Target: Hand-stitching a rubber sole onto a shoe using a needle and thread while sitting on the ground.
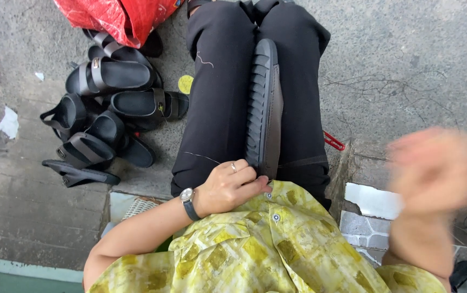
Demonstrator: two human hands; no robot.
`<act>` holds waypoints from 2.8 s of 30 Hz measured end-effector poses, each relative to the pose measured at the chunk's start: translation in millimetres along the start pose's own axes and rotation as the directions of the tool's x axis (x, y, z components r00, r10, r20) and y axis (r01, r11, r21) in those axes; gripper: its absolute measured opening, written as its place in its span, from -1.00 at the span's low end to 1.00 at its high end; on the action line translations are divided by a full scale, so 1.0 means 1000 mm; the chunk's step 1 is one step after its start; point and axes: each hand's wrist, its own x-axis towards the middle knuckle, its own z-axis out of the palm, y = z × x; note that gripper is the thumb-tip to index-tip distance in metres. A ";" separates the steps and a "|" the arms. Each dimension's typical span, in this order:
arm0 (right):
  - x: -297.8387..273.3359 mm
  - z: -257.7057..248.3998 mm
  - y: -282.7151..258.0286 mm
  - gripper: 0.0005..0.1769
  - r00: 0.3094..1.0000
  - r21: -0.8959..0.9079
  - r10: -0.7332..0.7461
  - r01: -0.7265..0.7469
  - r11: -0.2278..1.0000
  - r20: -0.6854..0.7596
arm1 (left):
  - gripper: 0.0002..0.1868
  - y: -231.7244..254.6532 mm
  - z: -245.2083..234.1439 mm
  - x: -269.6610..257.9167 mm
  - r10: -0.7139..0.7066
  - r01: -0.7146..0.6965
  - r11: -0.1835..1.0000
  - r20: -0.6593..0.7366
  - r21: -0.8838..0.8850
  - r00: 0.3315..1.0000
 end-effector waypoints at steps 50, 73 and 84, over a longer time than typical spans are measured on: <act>-0.048 0.113 -0.010 -0.57 0.678 -0.288 -0.186 0.523 0.802 0.711 | -0.08 -0.039 0.007 0.003 -0.350 0.348 0.932 0.001 -0.099 0.937; 0.013 0.045 -0.054 -0.44 0.493 -0.561 0.394 0.252 0.789 0.776 | -0.54 -0.014 0.006 0.015 -0.453 0.452 0.892 0.038 0.011 0.891; -0.011 0.071 -0.018 -0.72 0.531 -0.131 -0.057 0.311 0.941 0.846 | -0.85 -0.006 0.010 0.006 0.032 -0.013 0.993 -0.161 0.115 0.987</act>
